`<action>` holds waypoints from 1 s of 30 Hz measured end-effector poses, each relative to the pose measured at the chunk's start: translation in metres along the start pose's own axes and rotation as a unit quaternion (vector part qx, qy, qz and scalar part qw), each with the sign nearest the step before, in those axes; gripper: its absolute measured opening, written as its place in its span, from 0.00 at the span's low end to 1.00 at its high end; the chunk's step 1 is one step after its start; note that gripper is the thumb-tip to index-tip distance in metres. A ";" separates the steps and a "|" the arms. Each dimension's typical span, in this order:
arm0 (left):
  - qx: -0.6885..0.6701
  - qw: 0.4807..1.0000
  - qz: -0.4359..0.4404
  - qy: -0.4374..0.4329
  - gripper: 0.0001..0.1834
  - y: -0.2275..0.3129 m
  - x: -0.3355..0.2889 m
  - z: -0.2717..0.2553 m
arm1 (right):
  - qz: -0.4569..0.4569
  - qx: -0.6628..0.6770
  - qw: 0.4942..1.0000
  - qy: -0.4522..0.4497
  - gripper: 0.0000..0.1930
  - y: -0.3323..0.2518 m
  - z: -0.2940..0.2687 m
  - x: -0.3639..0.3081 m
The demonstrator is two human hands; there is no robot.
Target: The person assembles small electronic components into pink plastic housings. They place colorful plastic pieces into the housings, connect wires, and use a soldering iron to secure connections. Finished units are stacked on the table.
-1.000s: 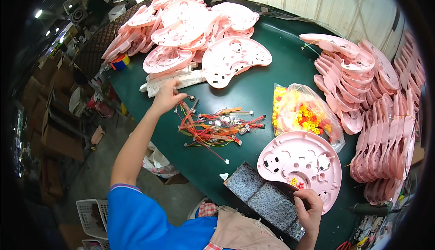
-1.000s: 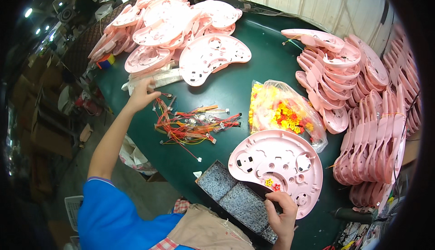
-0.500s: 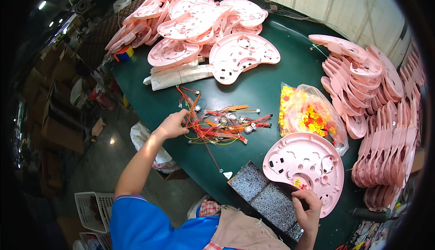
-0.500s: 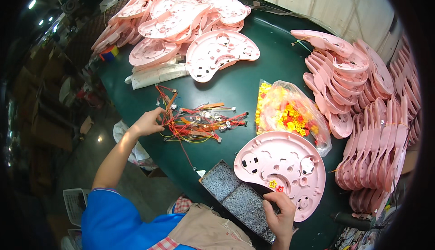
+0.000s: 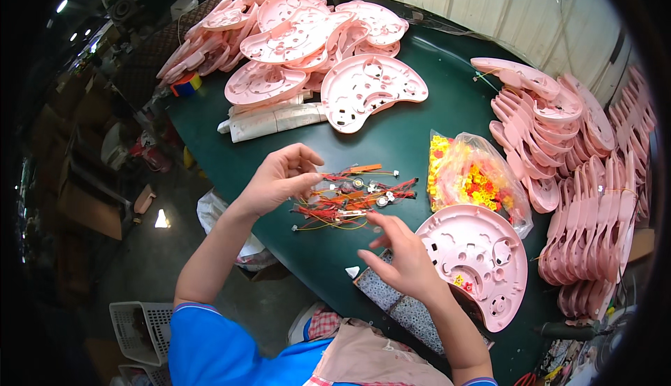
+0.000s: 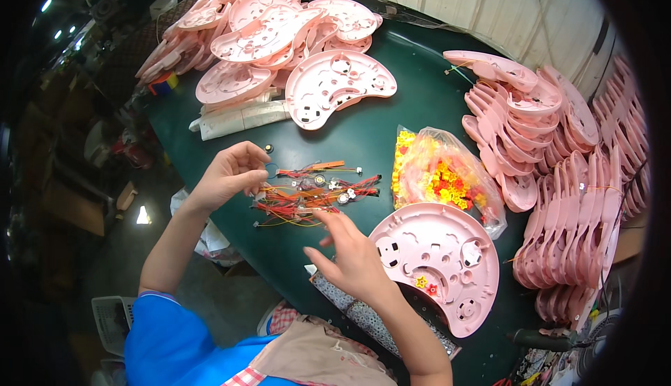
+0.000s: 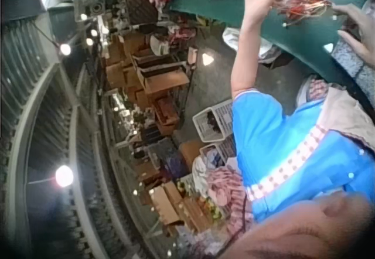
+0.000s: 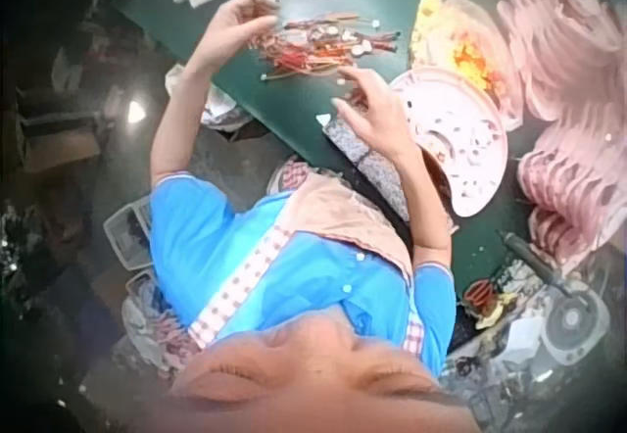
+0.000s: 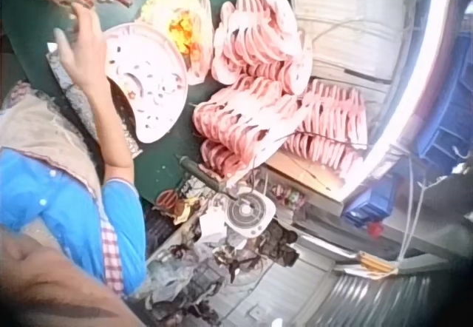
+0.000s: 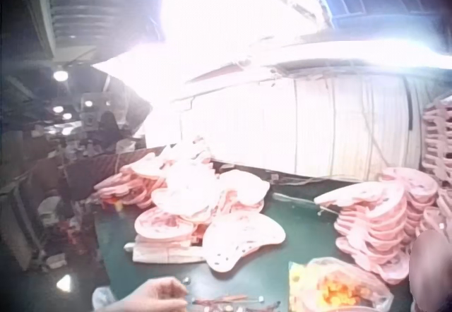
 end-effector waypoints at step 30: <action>0.574 0.789 0.011 0.218 0.35 -0.185 -0.008 -0.069 | 0.033 -0.397 0.898 -0.187 0.15 0.060 0.025 0.009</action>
Point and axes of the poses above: each hand's wrist, its own x-axis towards the middle knuckle, its own z-axis out of the palm, y = z × x, the point moved 5 cm from there along x, towards the middle knuckle, and after that the axes turned 4 degrees about -z, right-handed, at the moved point
